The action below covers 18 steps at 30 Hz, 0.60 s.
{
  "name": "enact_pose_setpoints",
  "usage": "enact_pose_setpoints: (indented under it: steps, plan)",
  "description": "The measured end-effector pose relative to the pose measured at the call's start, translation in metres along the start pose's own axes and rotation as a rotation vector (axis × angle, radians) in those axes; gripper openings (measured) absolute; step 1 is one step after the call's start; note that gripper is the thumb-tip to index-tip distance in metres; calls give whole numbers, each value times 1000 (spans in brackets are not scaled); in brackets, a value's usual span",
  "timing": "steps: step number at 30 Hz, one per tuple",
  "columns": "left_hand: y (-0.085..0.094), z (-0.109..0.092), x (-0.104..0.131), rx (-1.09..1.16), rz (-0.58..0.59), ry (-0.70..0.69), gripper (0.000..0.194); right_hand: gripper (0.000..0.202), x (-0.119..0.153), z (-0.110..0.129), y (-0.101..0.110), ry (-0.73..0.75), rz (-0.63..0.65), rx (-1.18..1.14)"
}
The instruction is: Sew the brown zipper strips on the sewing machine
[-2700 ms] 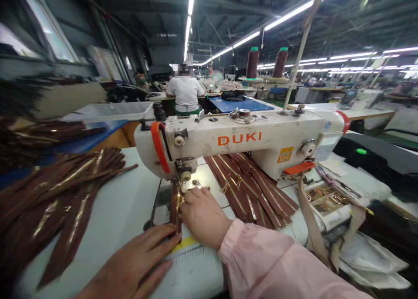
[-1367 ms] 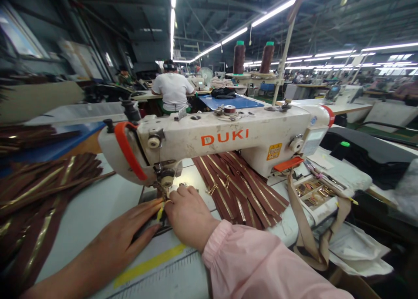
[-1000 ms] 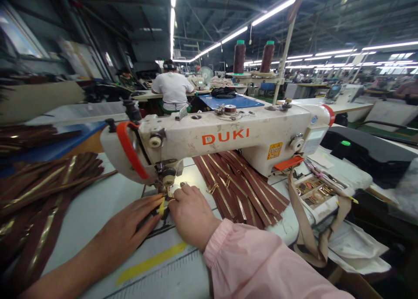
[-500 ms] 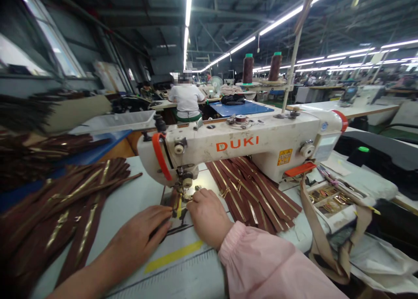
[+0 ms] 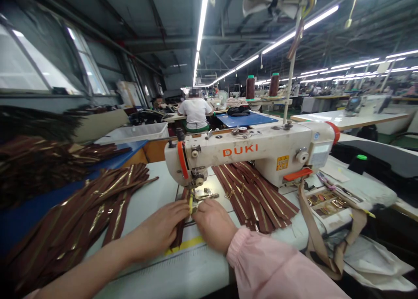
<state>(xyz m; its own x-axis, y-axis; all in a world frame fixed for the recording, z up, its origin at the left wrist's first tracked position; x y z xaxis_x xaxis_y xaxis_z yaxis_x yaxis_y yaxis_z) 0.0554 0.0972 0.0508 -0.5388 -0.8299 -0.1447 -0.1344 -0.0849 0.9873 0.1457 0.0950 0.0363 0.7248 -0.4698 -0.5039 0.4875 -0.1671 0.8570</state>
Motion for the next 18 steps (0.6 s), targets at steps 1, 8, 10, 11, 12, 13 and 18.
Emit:
enact_pose_setpoints:
  steps: [1, 8, 10, 11, 12, 13, 18]
  plan:
    - [0, 0, -4, 1, 24, -1, 47, 22, 6, 6, 2, -2, -15, -39]
    - [7, -11, -1, 50, 37, 85, 16, 28, 38, 3, 5, -340, -212, -471]
    - [13, -19, 5, 89, 24, 141, 13, 16, 33, 2, 4, -378, -205, -622]
    - [18, -24, 10, 118, 10, 172, 12, 14, 30, 3, 5, -394, -197, -718]
    - [24, -27, 17, 164, -1, 204, 12, 18, 27, 4, 6, -411, -189, -822]
    - [32, -29, 25, 216, -9, 238, 13, 23, 24, 4, 8, -427, -187, -924]
    - [59, 10, 89, 253, -34, 439, 41, 33, 14, -1, 14, -521, -162, -1195]
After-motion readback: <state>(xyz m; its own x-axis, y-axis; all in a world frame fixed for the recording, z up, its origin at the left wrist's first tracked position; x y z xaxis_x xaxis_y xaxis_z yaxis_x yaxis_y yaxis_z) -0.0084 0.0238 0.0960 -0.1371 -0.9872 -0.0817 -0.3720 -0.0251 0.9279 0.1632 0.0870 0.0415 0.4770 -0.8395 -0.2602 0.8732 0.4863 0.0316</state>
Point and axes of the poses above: each hand's wrist, its own x-axis away from the middle knuckle, its own y-axis out of the back of the hand, z = x × y, the point moved 8 cm from there along -x, towards the middle knuckle, and after that the axes turned 12 degrees about y, right-handed, at the moved point
